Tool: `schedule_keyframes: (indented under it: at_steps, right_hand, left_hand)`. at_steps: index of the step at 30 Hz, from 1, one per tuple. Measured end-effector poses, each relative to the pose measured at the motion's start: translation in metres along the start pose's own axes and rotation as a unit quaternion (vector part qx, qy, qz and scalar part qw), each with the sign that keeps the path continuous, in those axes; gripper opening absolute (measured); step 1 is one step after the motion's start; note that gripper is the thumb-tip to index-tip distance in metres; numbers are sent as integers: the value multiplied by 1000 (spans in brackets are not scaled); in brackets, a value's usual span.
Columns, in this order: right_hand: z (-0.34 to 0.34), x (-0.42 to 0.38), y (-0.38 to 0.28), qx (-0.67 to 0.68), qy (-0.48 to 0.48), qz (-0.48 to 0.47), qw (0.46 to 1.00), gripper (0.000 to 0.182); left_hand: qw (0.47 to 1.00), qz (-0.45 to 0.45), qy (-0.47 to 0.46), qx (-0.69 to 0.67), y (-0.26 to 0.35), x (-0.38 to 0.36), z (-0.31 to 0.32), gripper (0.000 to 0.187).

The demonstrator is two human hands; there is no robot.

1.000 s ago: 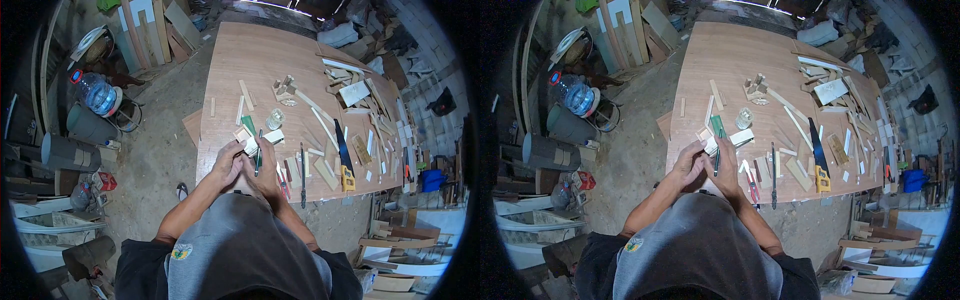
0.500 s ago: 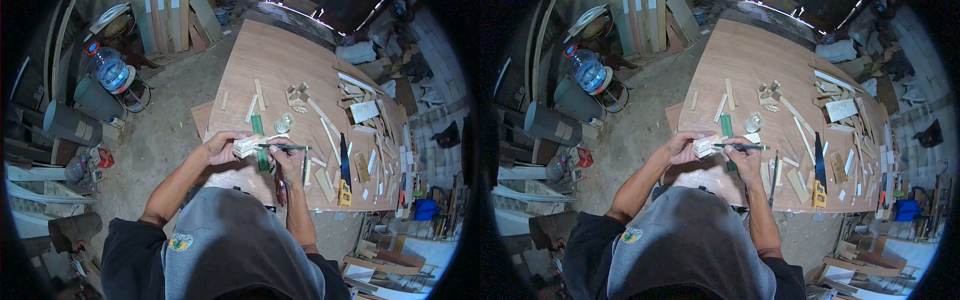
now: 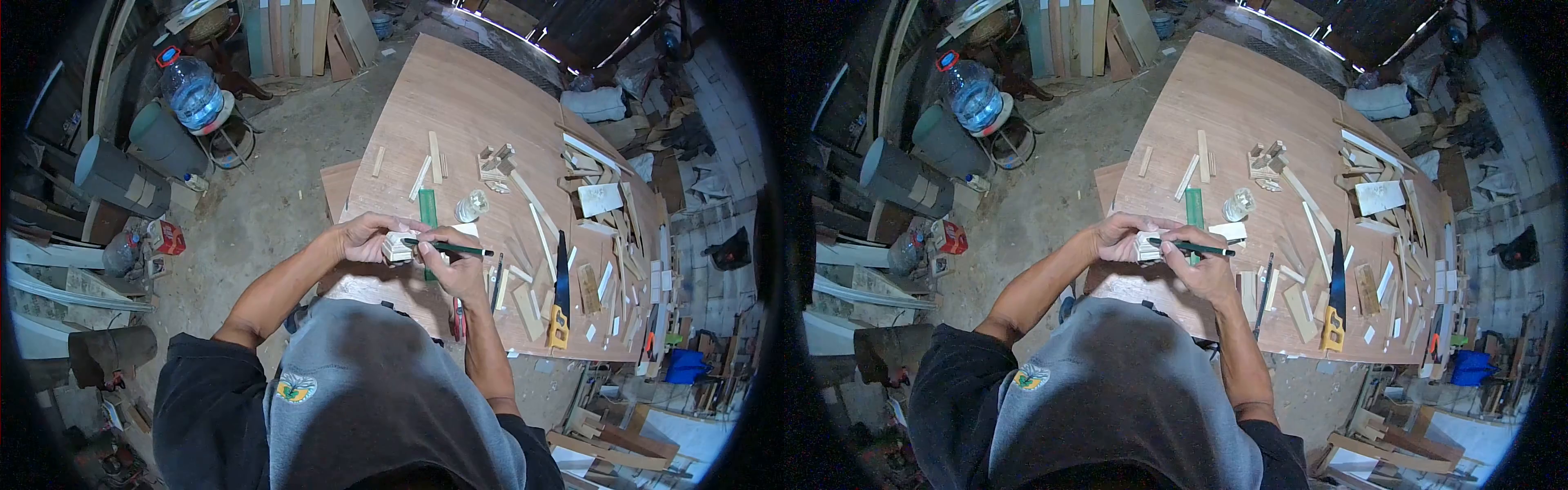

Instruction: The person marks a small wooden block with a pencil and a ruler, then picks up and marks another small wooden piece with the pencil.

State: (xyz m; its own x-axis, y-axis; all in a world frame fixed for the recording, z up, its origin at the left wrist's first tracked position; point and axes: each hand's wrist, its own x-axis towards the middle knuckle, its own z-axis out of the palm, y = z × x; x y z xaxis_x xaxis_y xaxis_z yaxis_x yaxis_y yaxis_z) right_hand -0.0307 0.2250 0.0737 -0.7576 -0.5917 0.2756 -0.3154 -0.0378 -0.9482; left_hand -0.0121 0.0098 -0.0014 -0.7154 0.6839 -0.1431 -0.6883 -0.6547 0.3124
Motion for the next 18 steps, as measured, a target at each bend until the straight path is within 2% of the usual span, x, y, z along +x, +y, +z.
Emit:
schedule_keyframes:
  at_steps: [5, 18]
  right_hand:
    - [2, 0, -6, -62, -8, -16, 998, 10]
    - [5, 0, -2, -41, -4, 7, 999, 11]
  left_hand:
    - [1000, -8, -17, 4, 1, -2, -1, 49]
    - [999, -6, -29, 12, 0, -3, -9, 56]
